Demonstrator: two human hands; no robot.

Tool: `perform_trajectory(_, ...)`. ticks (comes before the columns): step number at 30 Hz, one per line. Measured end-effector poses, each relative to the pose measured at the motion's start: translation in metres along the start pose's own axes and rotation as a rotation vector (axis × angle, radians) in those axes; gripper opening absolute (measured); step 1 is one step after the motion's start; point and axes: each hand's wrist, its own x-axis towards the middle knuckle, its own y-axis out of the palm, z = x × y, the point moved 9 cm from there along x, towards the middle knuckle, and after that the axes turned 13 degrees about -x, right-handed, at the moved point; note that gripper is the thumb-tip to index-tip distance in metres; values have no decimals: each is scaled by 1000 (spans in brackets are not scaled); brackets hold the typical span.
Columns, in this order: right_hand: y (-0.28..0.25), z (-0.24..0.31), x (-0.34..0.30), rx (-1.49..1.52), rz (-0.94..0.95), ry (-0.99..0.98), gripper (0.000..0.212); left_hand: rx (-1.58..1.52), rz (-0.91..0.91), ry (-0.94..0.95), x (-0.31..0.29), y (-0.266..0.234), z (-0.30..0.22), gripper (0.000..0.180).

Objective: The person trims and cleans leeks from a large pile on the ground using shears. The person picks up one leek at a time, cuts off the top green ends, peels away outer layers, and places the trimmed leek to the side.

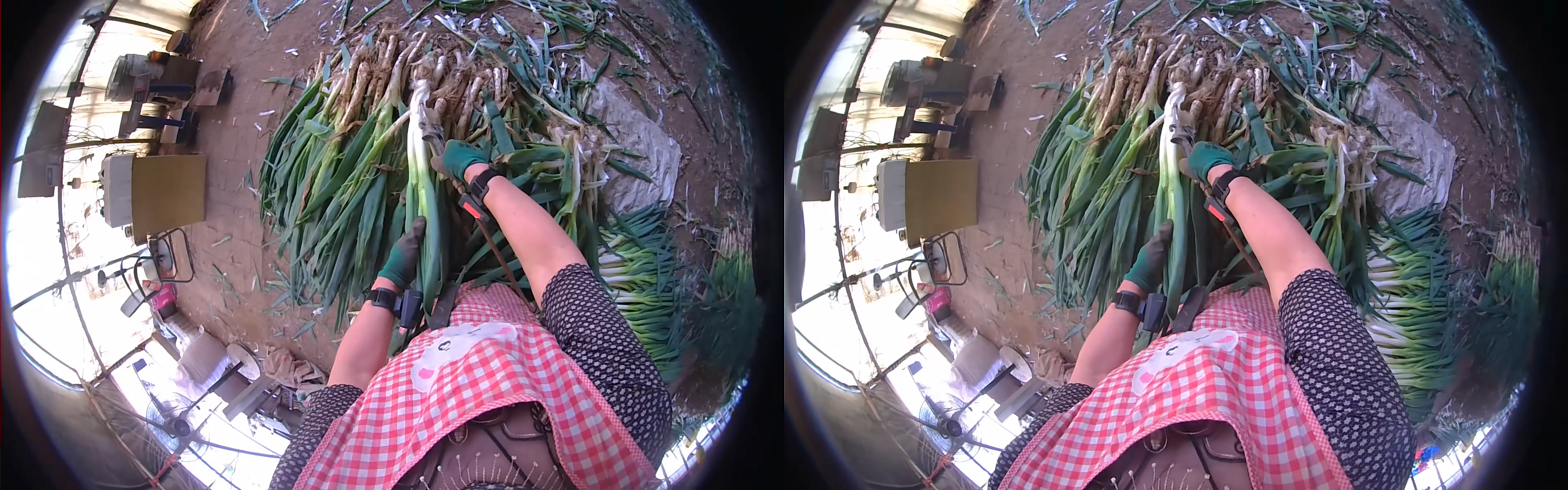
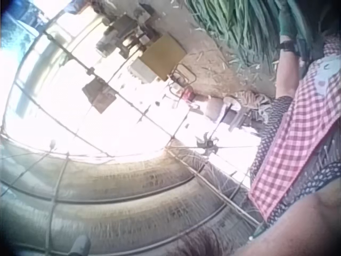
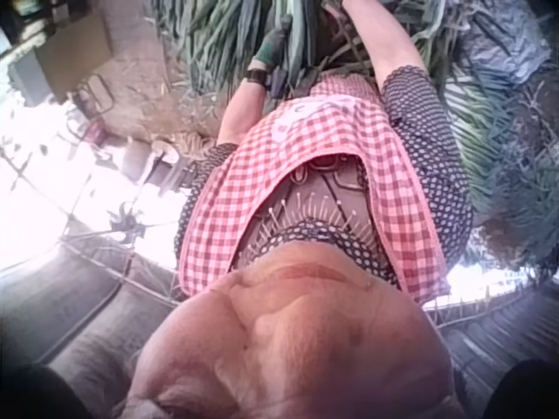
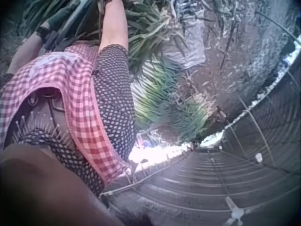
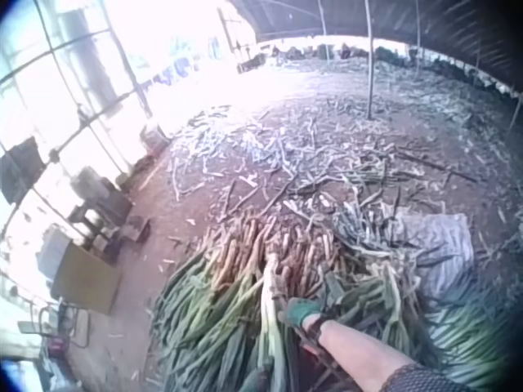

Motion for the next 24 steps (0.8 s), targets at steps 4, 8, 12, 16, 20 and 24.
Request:
perform_trajectory(4,-21,-15,18,74,-68,92,58,-134,188,61,11,7,-4,65)
perform_trajectory(8,-2,-17,-6,34,50,-1,57,-374,297,-30,-4,21,4,62)
perform_trajectory(12,74,-15,-83,36,433,-92,55,-520,364,-57,-18,25,-1,57)
perform_trajectory(16,106,-55,-137,788,440,-20,50,-177,297,-20,-23,35,-7,55)
perform_trajectory(20,65,-70,-146,1368,228,-272,45,412,227,192,-44,110,-4,60)
perform_trajectory(24,43,-128,-161,1531,227,-128,40,1067,136,360,-71,179,-19,67)
